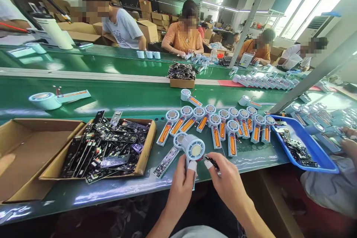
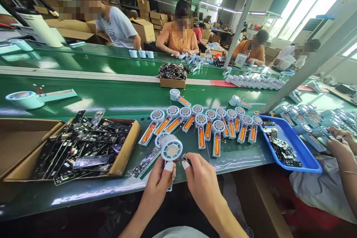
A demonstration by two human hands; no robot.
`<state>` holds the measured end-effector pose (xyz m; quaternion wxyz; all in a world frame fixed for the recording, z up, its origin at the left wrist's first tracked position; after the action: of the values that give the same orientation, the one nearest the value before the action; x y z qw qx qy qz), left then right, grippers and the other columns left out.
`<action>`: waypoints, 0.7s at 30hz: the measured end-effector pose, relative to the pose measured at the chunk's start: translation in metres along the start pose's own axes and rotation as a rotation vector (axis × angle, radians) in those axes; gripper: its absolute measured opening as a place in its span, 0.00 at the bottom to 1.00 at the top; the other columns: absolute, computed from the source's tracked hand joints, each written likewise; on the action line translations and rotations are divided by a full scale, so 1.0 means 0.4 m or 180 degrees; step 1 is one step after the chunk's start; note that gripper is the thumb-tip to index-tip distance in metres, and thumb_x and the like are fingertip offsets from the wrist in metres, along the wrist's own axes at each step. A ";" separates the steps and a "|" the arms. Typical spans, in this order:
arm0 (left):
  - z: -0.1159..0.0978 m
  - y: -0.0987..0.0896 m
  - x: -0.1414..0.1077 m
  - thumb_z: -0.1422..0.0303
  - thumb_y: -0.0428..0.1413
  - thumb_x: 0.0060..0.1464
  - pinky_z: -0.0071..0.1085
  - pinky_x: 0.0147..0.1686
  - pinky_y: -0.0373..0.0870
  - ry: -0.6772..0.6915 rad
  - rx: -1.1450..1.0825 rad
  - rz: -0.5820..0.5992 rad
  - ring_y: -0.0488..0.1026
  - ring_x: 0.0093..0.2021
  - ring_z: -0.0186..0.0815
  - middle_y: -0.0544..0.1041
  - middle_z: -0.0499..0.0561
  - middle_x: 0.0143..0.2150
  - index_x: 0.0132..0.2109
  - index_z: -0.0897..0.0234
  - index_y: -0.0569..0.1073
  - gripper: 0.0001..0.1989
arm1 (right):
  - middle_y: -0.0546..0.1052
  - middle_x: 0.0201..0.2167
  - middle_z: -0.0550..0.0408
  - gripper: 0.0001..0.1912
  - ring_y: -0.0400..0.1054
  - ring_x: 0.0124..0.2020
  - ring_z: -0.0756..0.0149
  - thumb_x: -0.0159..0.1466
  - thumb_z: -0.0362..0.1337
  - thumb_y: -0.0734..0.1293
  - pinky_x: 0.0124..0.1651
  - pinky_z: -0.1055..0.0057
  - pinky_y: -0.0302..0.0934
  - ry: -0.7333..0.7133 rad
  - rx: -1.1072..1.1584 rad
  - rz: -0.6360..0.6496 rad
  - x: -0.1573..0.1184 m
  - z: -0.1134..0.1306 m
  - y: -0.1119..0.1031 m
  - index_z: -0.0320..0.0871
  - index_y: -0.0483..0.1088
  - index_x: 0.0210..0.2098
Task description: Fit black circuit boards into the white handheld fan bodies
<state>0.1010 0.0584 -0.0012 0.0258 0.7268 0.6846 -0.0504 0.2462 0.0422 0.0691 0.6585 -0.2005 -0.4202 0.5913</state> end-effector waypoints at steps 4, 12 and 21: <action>-0.006 -0.013 0.008 0.60 0.54 0.59 0.32 0.43 0.70 -0.0049 -0.0013 -0.0004 0.74 0.42 0.41 0.79 0.51 0.41 0.53 0.61 0.72 0.18 | 0.77 0.24 0.54 0.09 0.69 0.21 0.66 0.69 0.32 0.61 0.25 0.72 0.48 -0.0516 -0.0913 0.1022 -0.001 0.049 0.017 0.43 0.70 0.33; -0.029 0.007 -0.005 0.57 0.55 0.57 0.30 0.38 0.70 -0.0593 -0.0757 0.0643 0.74 0.39 0.40 0.78 0.49 0.36 0.46 0.61 0.77 0.16 | 0.69 0.16 0.60 0.23 0.62 0.19 0.72 0.70 0.48 0.63 0.25 0.76 0.53 0.0008 0.1651 0.2031 0.000 0.062 0.072 0.43 0.67 0.22; -0.007 0.029 -0.029 0.56 0.61 0.55 0.36 0.56 0.68 -0.0536 -0.1167 0.0839 0.72 0.56 0.46 0.79 0.54 0.52 0.58 0.60 0.72 0.26 | 0.57 0.10 0.63 0.35 0.48 0.14 0.76 0.68 0.65 0.55 0.22 0.75 0.47 0.1163 0.2767 0.1149 -0.041 -0.008 0.130 0.45 0.55 0.16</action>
<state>0.1118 0.0467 0.0026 0.2206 0.7862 0.5770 0.0180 0.2178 0.0389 0.0226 0.6311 -0.0775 0.0283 0.7713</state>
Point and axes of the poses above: each hand's wrist, its own x-axis towards the middle knuckle, its own y-axis out of the palm, z = x × y, the point moved 7 cm from there along x, towards the middle knuckle
